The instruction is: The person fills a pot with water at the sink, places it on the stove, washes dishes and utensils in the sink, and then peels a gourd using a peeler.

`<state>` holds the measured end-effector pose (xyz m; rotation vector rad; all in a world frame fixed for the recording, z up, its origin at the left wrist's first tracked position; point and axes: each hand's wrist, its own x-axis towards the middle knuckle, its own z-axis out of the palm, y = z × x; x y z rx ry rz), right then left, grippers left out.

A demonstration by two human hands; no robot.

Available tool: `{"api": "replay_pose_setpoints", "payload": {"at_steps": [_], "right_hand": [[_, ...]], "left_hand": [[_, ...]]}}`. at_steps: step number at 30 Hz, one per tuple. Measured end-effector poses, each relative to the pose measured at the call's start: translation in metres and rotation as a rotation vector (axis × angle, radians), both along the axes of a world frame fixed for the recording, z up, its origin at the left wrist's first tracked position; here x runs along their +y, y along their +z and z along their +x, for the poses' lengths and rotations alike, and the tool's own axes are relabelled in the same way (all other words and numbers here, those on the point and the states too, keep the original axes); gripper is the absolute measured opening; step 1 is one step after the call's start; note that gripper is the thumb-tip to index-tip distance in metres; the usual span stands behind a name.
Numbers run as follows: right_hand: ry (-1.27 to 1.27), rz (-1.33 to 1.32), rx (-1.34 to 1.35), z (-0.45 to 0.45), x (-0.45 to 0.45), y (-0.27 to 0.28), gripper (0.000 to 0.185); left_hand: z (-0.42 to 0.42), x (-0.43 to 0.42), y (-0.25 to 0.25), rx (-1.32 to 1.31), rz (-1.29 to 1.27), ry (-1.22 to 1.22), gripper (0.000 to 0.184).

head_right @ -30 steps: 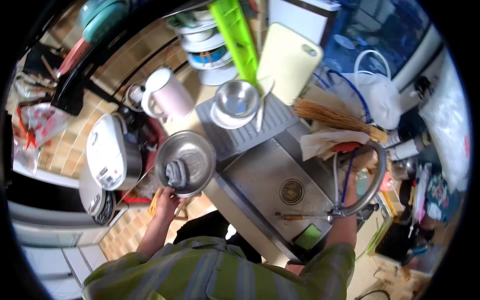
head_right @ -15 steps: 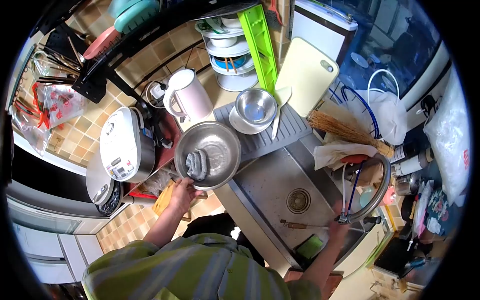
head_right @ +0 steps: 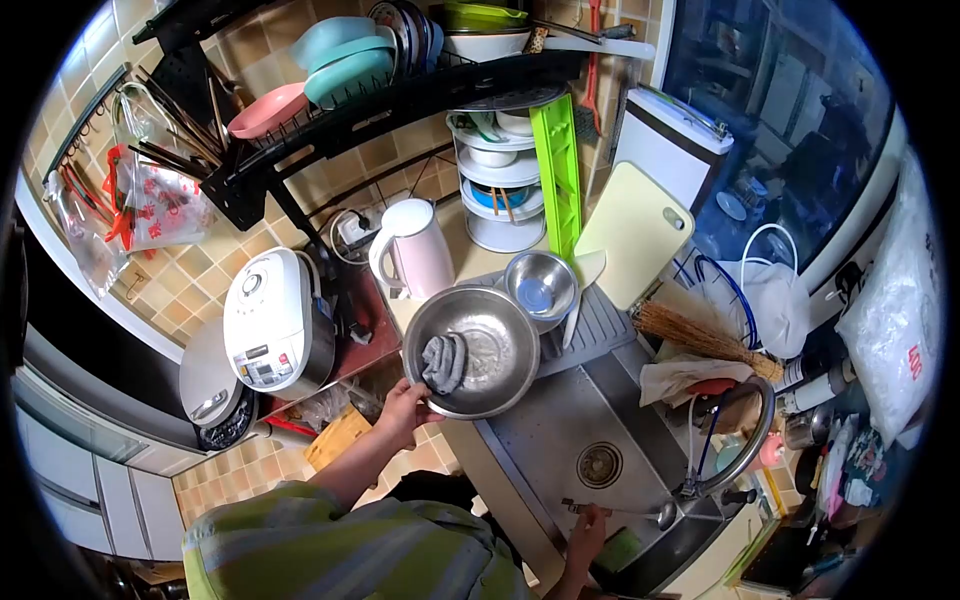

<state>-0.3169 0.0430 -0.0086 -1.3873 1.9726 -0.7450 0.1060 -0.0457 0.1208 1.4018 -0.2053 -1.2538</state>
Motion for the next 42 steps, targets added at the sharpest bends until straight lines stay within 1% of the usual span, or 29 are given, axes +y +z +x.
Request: {"api": "replay_pose_setpoints", "payload": {"at_steps": [3,4,7,8,9,10,11,13,14,16,17,18,19,22,24,25,27,28,29,31,32,34,37,39,40,42], "right_hand": [[0.057,0.073,-0.188,0.025,-0.007,0.015,0.031],[0.163,-0.014,-0.099,0.029,-0.010,0.017,0.032],[0.252,-0.069,-0.168,0.040,-0.014,0.029,0.033],[0.269,-0.072,-0.124,0.043,-0.018,0.031,0.033],[0.282,-0.068,-0.076,0.042,-0.019,0.031,0.033],[0.290,-0.055,-0.024,0.040,-0.016,0.034,0.033],[0.272,-0.048,-0.045,0.038,-0.012,0.036,0.031],[0.238,-0.031,-0.095,0.045,-0.013,0.043,0.029],[0.256,-0.035,-0.083,0.045,-0.011,0.037,0.030],[0.272,-0.045,-0.063,0.042,-0.004,0.026,0.032],[0.265,-0.033,-0.033,0.040,0.002,0.025,0.031],[0.248,-0.016,-0.005,0.043,0.006,0.031,0.031],[0.236,-0.002,0.020,0.044,0.010,0.034,0.030],[0.105,-0.060,-0.144,0.042,0.024,0.030,0.026],[0.038,-0.055,-0.177,0.040,0.031,0.028,0.025],[0.014,-0.053,-0.192,0.038,0.033,0.026,0.025],[-0.011,-0.058,-0.221,0.034,0.036,0.021,0.024],[-0.020,-0.057,-0.236,0.036,0.038,0.021,0.024],[-0.005,-0.055,-0.226,0.036,0.038,0.021,0.023],[0.018,-0.049,-0.203,0.037,0.035,0.030,0.022],[0.036,-0.052,-0.190,0.037,0.034,0.031,0.021],[0.065,-0.060,-0.162,0.037,0.031,0.032,0.020],[0.149,-0.081,0.001,0.037,0.027,0.030,0.021],[0.138,-0.082,0.003,0.040,0.023,0.038,0.020],[0.131,-0.080,0.004,0.043,0.020,0.042,0.019],[0.156,-0.045,0.038,0.046,0.012,0.046,0.020]], "left_hand": [[-0.001,-0.001,0.010,0.011,0.002,-0.100,0.023],[0.001,-0.001,0.007,0.026,-0.037,-0.145,0.023],[-0.001,-0.004,0.017,0.070,-0.019,-0.215,0.025],[-0.002,-0.006,0.018,0.094,-0.025,-0.210,0.027],[-0.002,-0.007,0.023,0.105,-0.088,-0.217,0.028],[-0.002,-0.010,0.033,0.124,-0.143,-0.229,0.029],[-0.004,-0.013,0.044,0.148,-0.192,-0.243,0.030],[-0.012,-0.023,0.072,0.118,-0.204,-0.187,0.037],[-0.013,-0.025,0.082,0.090,-0.246,-0.189,0.038],[-0.012,-0.029,0.091,0.019,-0.295,-0.170,0.040],[-0.012,-0.031,0.089,-0.015,-0.295,-0.166,0.040],[-0.007,-0.029,0.079,0.010,-0.339,-0.181,0.044],[-0.011,-0.026,0.085,-0.011,-0.291,-0.183,0.043],[0.008,-0.016,0.050,0.068,-0.149,-0.154,0.036],[0.027,-0.007,0.005,0.155,-0.052,-0.070,0.032],[0.036,-0.003,-0.017,0.209,-0.073,-0.081,0.030],[0.034,-0.002,-0.039,0.226,-0.032,0.040,0.028],[0.040,-0.002,-0.054,0.261,-0.058,0.031,0.027],[0.042,-0.006,-0.071,0.243,-0.025,0.113,0.027],[0.037,-0.016,-0.080,0.252,0.018,0.181,0.027],[0.034,-0.023,-0.085,0.293,-0.015,0.195,0.024],[0.033,-0.039,-0.094,0.343,-0.001,0.213,0.023],[0.033,-0.061,-0.112,0.444,-0.013,0.229,0.019],[0.033,-0.076,-0.122,0.521,-0.033,0.237,0.016],[0.027,-0.081,-0.116,0.466,-0.059,0.252,0.020],[0.046,-0.085,-0.136,0.601,-0.095,0.167,0.026]]}}
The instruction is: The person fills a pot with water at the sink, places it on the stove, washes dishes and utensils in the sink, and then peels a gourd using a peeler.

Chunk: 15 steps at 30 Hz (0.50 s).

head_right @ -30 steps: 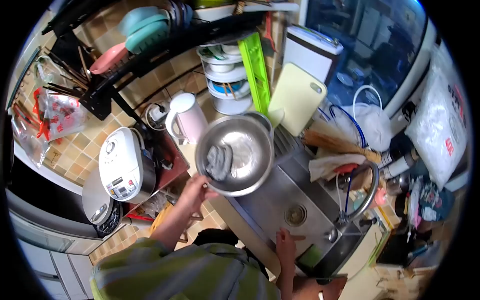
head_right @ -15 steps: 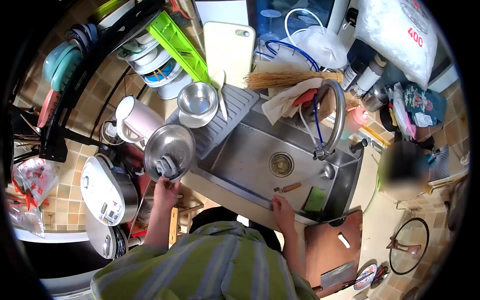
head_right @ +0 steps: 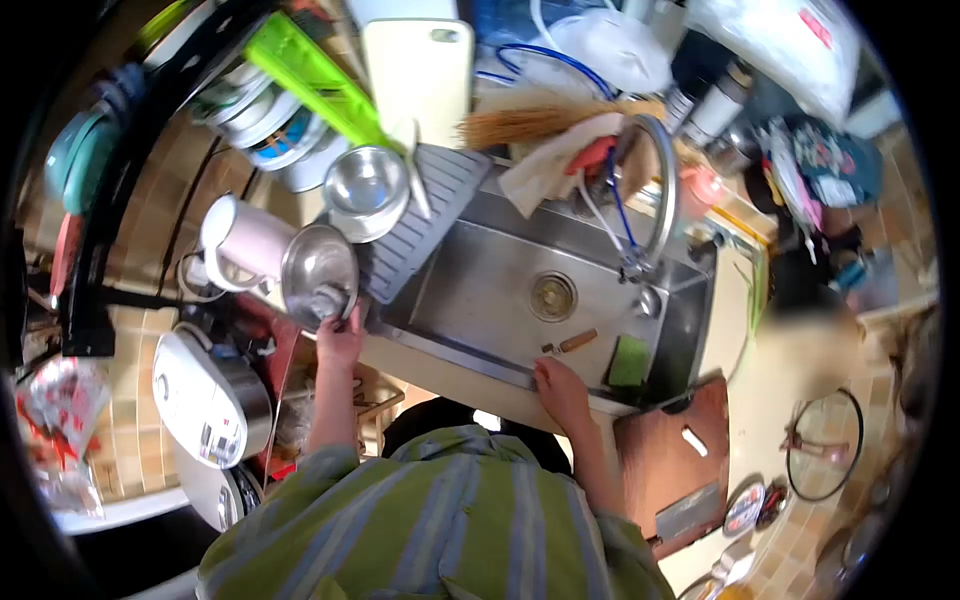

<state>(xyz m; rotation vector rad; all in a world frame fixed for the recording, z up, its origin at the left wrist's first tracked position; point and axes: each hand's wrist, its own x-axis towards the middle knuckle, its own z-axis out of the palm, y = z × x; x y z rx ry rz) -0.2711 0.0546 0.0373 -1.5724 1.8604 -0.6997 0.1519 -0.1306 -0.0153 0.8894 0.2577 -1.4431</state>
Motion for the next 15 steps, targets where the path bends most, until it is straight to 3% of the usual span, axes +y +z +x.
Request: {"api": "replay_pose_setpoints", "payload": {"at_steps": [3,5,7,9,13,15], "right_hand": [[-0.023,-0.003,0.013,-0.006,-0.007,0.010,0.024],[-0.019,0.025,-0.019,-0.012,-0.017,0.024,0.028],[-0.057,0.120,-0.359,-0.016,-0.027,0.052,0.035],[0.011,0.015,-0.956,-0.018,-0.039,0.073,0.036],[-0.036,-0.121,0.021,-0.005,-0.047,0.055,0.034],[-0.073,-0.141,0.520,-0.006,-0.044,0.042,0.034]], "left_hand": [[0.004,0.002,-0.005,0.029,-0.091,-0.085,0.040],[0.005,0.006,0.011,0.186,0.002,-0.092,0.039],[0.022,0.007,-0.006,0.079,0.054,-0.109,0.035],[0.025,0.016,0.003,-0.003,0.128,-0.107,0.030],[0.004,0.037,0.030,-0.020,0.265,-0.154,0.034],[0.005,0.051,0.018,-0.192,0.194,-0.377,0.035]]}}
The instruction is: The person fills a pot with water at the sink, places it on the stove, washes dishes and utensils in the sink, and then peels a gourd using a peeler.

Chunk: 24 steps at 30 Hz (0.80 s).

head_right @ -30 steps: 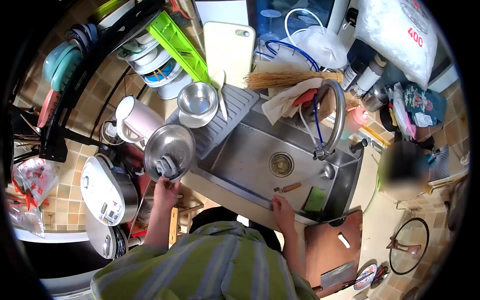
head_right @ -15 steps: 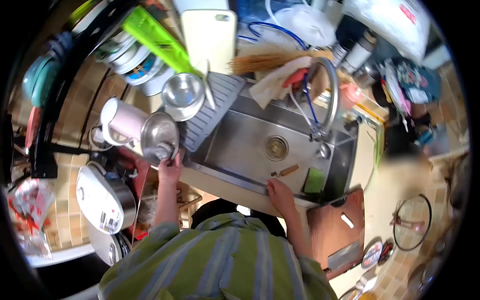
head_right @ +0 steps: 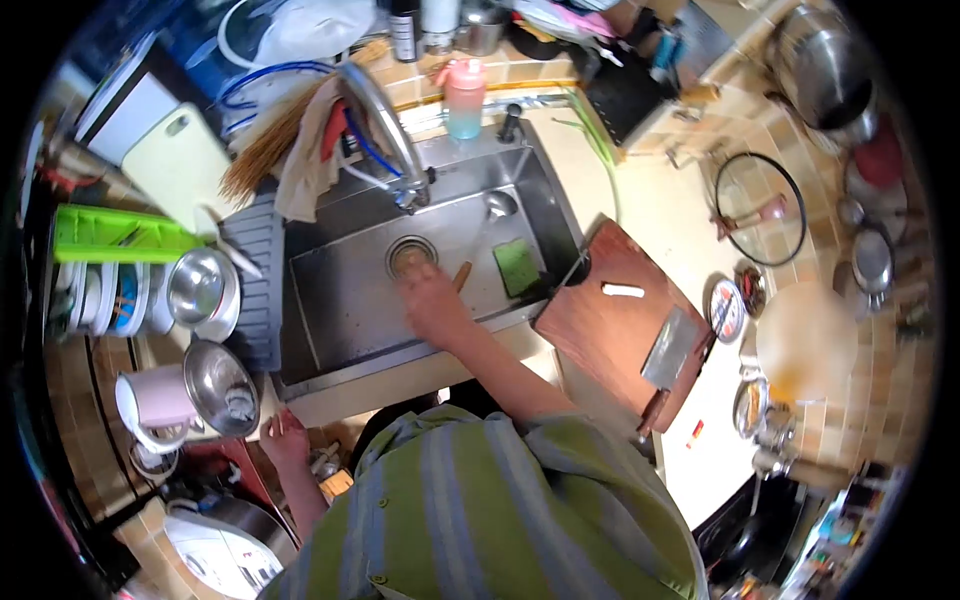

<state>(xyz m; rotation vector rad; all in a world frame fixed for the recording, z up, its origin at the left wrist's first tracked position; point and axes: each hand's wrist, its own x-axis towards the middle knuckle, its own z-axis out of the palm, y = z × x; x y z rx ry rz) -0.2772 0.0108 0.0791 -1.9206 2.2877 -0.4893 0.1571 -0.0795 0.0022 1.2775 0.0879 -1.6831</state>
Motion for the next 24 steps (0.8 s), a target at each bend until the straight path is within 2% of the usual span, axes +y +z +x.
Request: {"api": "replay_pose_setpoints", "payload": {"at_steps": [1,2,4,5,7,10,12,16,19,24], "right_hand": [[0.078,-0.151,-0.132,-0.001,0.004,-0.003,0.036],[-0.014,-0.170,-0.309,0.000,0.009,-0.006,0.035],[-0.194,-0.212,-0.672,0.015,0.025,-0.005,0.033],[-0.240,-0.233,-0.591,0.015,0.036,-0.005,0.032],[-0.328,-0.270,-0.424,0.012,0.059,-0.006,0.031],[-0.497,-0.301,-0.524,0.013,0.105,0.003,0.030],[-0.556,-0.288,-0.308,0.014,0.140,0.011,0.031],[-0.869,-0.200,-0.272,0.022,0.209,0.020,0.029],[-1.020,-0.336,-0.325,0.027,0.247,0.031,0.025],[-1.072,-0.392,-0.346,0.017,0.289,0.022,0.023]], "left_hand": [[-0.011,0.000,0.001,-0.063,-0.046,-0.128,0.036],[-0.027,0.002,0.001,-0.113,-0.086,-0.192,0.036],[-0.071,0.020,0.034,-0.219,-0.159,-0.311,0.036],[-0.095,0.024,0.047,-0.323,-0.175,-0.394,0.036],[-0.119,0.022,0.043,-0.345,-0.251,-0.545,0.034],[-0.156,0.019,0.047,-0.402,-0.348,-0.723,0.031],[-0.171,0.013,0.044,-0.444,-0.428,-0.832,0.030],[-0.184,-0.005,0.025,-0.479,-0.503,-1.014,0.023],[-0.205,-0.002,0.034,-0.512,-0.493,-1.030,0.020],[-0.237,0.016,0.037,-0.491,-0.541,-1.052,0.016]]}}
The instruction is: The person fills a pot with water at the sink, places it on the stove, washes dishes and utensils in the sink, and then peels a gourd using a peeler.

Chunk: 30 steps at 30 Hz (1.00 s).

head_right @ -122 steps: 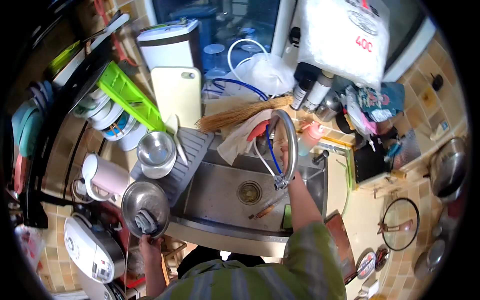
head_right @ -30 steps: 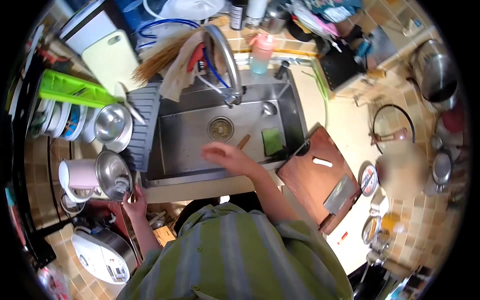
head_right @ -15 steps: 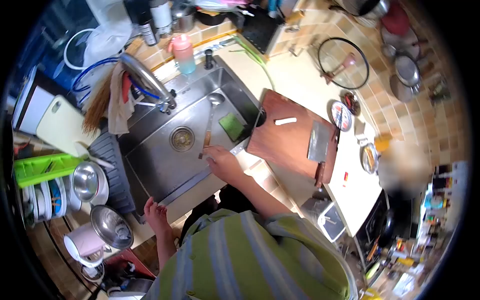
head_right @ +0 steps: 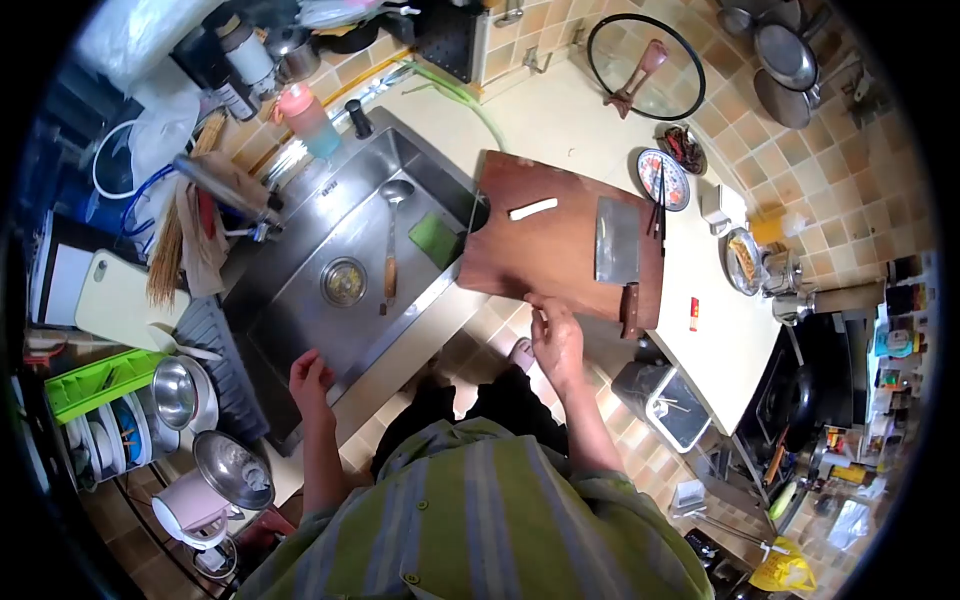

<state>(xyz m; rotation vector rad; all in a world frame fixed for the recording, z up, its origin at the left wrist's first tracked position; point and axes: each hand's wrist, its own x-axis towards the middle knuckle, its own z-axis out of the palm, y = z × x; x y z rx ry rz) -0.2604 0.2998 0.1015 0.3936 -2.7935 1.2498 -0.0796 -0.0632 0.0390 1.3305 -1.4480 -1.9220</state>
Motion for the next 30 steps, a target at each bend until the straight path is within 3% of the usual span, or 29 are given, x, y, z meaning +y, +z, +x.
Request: {"api": "replay_pose_setpoints", "payload": {"at_steps": [6,8,14,18,19,22,23,26,28,30], "right_hand": [[0.165,-0.088,-0.038,-0.032,0.030,0.000,0.022],[0.213,-0.229,-0.116,-0.040,0.041,0.003,0.022],[0.306,-0.419,-0.253,-0.063,0.087,0.026,0.023],[0.178,-0.387,-0.190,-0.056,0.117,0.027,0.026],[0.145,-0.306,-0.146,-0.052,0.123,0.035,0.026],[-0.009,-0.282,-0.186,-0.030,0.131,0.044,0.024],[-0.061,-0.257,-0.242,-0.022,0.131,0.050,0.023],[-0.160,-0.236,-0.335,0.001,0.120,0.044,0.023],[-0.169,-0.248,-0.400,0.009,0.102,0.039,0.023],[-0.108,-0.224,-0.423,0.007,0.083,0.032,0.022]], "left_hand": [[-0.036,0.037,-0.025,-0.039,-0.094,-0.037,0.017],[-0.047,0.043,-0.037,-0.039,-0.105,-0.027,0.019],[-0.124,0.023,-0.088,-0.277,-0.235,-0.312,0.036],[-0.178,-0.042,-0.198,-0.651,-0.619,-0.805,0.051],[-0.188,-0.039,-0.207,-0.633,-0.819,-0.864,0.055],[-0.207,-0.046,-0.258,-0.716,-1.080,-0.965,0.059],[-0.222,-0.047,-0.286,-0.819,-1.019,-0.912,0.062],[-0.241,-0.021,-0.258,-0.888,-0.969,-1.106,0.059],[-0.244,-0.003,-0.258,-0.914,-1.113,-0.941,0.049],[-0.251,0.010,-0.219,-0.789,-1.155,-0.995,0.043]]}}
